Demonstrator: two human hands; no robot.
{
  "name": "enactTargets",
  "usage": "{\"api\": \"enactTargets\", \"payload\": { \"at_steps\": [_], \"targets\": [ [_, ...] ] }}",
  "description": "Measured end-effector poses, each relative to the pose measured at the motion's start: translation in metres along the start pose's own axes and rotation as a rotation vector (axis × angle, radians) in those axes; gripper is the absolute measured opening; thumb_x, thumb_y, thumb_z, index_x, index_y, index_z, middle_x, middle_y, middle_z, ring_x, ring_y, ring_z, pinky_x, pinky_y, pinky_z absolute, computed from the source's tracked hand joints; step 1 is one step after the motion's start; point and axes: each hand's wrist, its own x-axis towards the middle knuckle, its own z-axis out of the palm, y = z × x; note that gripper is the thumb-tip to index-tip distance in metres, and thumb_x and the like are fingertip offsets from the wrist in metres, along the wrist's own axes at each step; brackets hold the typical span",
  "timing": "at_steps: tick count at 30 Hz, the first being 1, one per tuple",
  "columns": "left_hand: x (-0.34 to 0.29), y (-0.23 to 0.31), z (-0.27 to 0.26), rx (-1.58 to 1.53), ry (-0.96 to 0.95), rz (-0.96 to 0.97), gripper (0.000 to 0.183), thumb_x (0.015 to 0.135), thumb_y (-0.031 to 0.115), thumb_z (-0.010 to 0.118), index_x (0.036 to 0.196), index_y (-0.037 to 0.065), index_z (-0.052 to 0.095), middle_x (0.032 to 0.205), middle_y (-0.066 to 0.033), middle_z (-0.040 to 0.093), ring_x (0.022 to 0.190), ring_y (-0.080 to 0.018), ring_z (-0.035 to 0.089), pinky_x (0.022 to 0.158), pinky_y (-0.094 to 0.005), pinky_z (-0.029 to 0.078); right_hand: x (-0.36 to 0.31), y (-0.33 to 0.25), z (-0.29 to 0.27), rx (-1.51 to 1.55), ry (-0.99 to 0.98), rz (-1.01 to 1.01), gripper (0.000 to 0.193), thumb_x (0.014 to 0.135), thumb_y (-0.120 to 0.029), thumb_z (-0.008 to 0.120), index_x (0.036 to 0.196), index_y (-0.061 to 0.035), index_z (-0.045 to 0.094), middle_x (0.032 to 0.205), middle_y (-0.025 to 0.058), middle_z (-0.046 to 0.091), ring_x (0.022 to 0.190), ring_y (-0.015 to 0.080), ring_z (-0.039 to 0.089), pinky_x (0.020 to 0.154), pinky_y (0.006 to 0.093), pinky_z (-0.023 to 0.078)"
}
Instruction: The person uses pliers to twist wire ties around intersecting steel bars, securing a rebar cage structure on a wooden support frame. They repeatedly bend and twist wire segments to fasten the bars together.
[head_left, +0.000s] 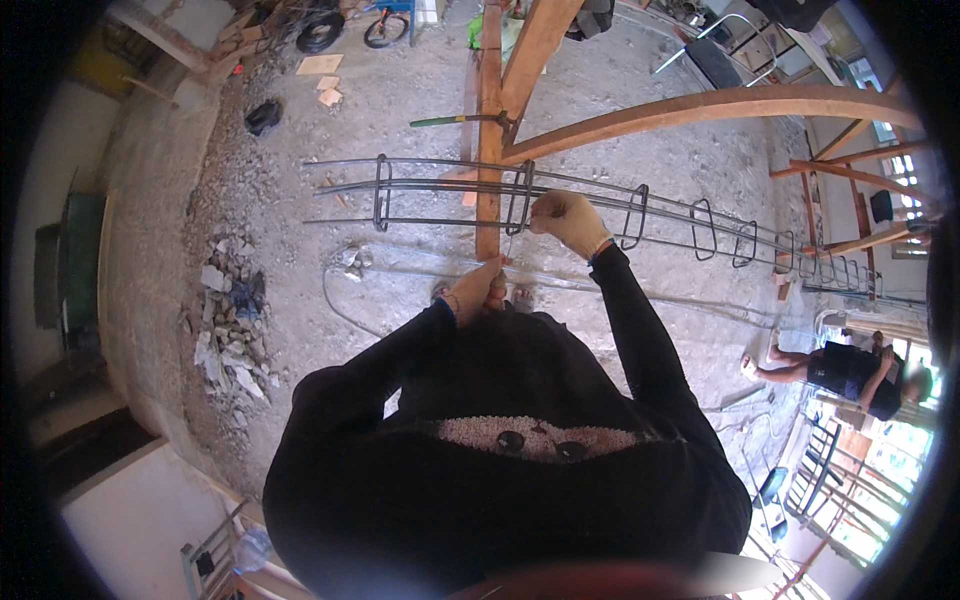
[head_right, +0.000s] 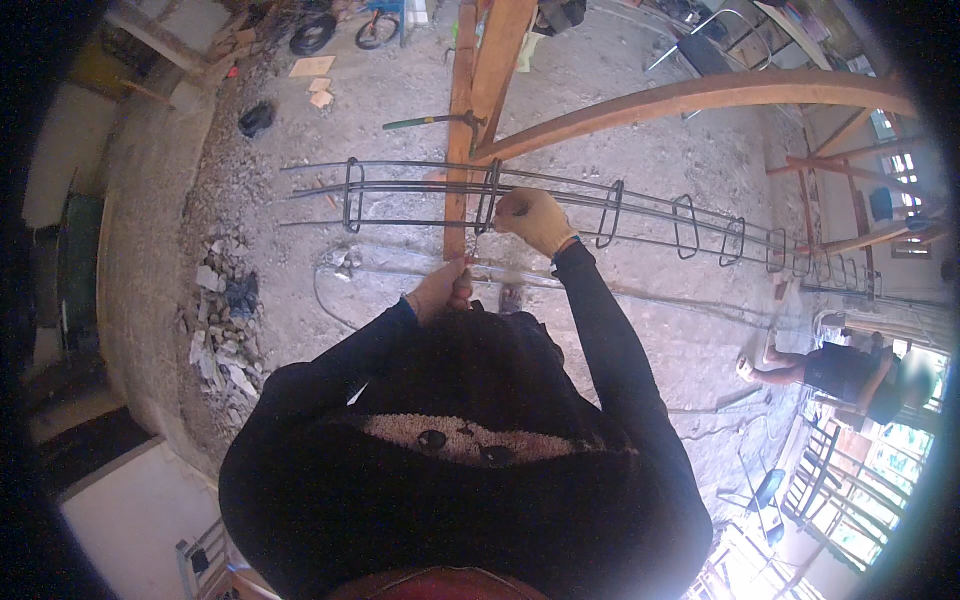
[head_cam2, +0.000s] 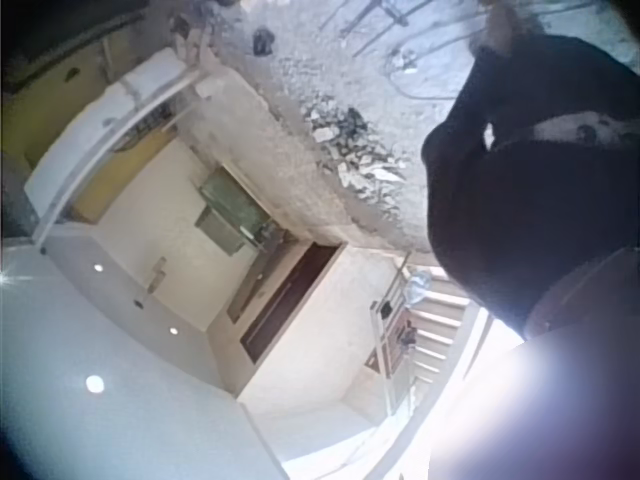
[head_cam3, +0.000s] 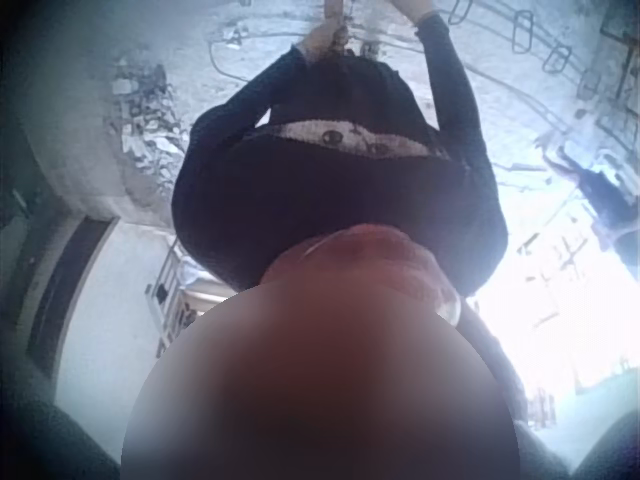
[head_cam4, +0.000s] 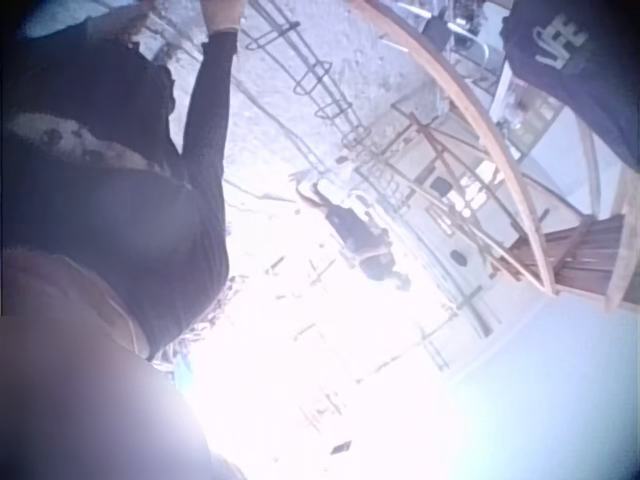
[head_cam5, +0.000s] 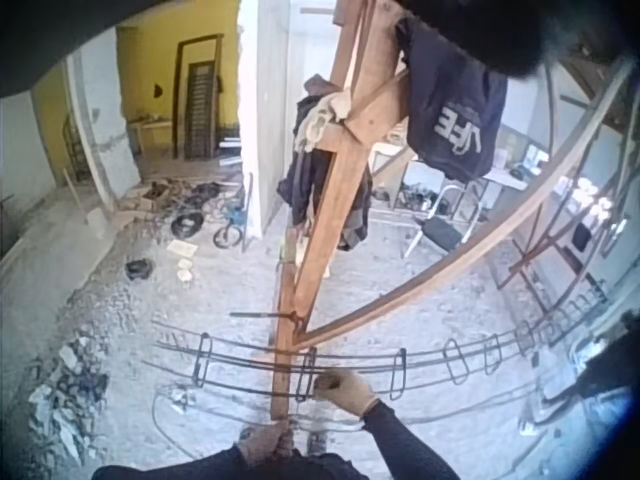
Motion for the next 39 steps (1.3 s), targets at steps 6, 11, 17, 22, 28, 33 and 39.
{"api": "enactTargets", "payload": {
  "at_steps": [6, 11, 17, 22, 28, 33, 39],
  "targets": [
    [-0.002, -0.008, 0.016, -0.122, -0.109, 0.058, 0.045, 0.119, 0.053, 0.044, 0.123, 0.016, 0.069, 0.074, 0.0068, 0.048, 0.060, -0.0067, 0.046, 0.055, -0.0261, 0.036, 0.003, -0.001, 0.012, -0.194, 0.095, 0.047, 0.031, 0.084, -0.033, 0.087, 0.102, -0.0075, 0.082, 0.099, 0.0138, 0.082, 0.094, 0.0320, 0.080, 0.086, 0.0420, 0.061],
    [0.010, -0.021, 0.015, 0.587, 0.179, 0.850, 0.046, 0.117, 0.044, 0.048, 0.112, 0.007, 0.076, 0.087, -0.0106, 0.072, 0.072, -0.0283, 0.069, 0.069, -0.0446, 0.054, 0.007, -0.004, 0.029, -0.311, 0.212, 0.124, 0.026, 0.086, -0.032, 0.079, 0.100, -0.0104, 0.083, 0.101, 0.0168, 0.082, 0.099, 0.0383, 0.078, 0.088, 0.0471, 0.061],
    [-0.018, 0.019, 0.032, 1.257, 0.180, 0.760, 0.040, 0.110, 0.038, 0.056, 0.108, 0.003, 0.075, 0.094, -0.0239, 0.076, 0.090, -0.0466, 0.074, 0.077, -0.0615, 0.055, 0.011, -0.017, 0.036, -0.383, 0.268, 0.253, 0.025, 0.082, -0.034, 0.076, 0.097, -0.0171, 0.087, 0.102, 0.0159, 0.083, 0.101, 0.0390, 0.079, 0.091, 0.0494, 0.061],
    [-0.039, 0.044, 0.049, 1.280, 0.234, 0.622, 0.048, 0.109, 0.045, 0.057, 0.099, 0.002, 0.077, 0.093, -0.0270, 0.075, 0.093, -0.0498, 0.073, 0.082, -0.0636, 0.054, 0.014, -0.025, 0.043, -0.457, 0.344, 0.336, 0.025, 0.080, -0.034, 0.076, 0.096, -0.0207, 0.088, 0.103, 0.0149, 0.083, 0.102, 0.0390, 0.079, 0.090, 0.0483, 0.061],
    [-0.042, 0.054, 0.045, 1.269, 0.107, 0.627, 0.048, 0.108, 0.044, 0.058, 0.098, 0.001, 0.077, 0.092, -0.0288, 0.074, 0.093, -0.0516, 0.072, 0.082, -0.0628, 0.053, 0.007, -0.022, 0.054, -0.440, 0.454, 0.296, 0.025, 0.080, -0.034, 0.075, 0.096, -0.0192, 0.088, 0.098, 0.0120, 0.083, 0.096, 0.0364, 0.080, 0.086, 0.0471, 0.062],
    [-0.038, 0.065, 0.045, 1.229, 0.046, 0.697, 0.048, 0.107, 0.043, 0.061, 0.096, -0.001, 0.076, 0.090, -0.0313, 0.073, 0.091, -0.0527, 0.072, 0.081, -0.0611, 0.053, 0.006, -0.017, 0.054, -0.393, 0.498, 0.199, 0.021, 0.084, -0.031, 0.075, 0.093, -0.0161, 0.085, 0.095, 0.0122, 0.082, 0.093, 0.0360, 0.079, 0.081, 0.0482, 0.061],
    [-0.044, 0.084, 0.046, 1.294, 0.087, 0.714, 0.049, 0.106, 0.041, 0.063, 0.093, -0.004, 0.076, 0.086, -0.0322, 0.072, 0.087, -0.0518, 0.072, 0.077, -0.0581, 0.054, -0.006, -0.016, 0.049, -0.251, 0.560, 0.056, 0.018, 0.084, -0.028, 0.080, 0.095, -0.0140, 0.083, 0.093, 0.0132, 0.081, 0.090, 0.0381, 0.079, 0.080, 0.0492, 0.061]
  ]
}}
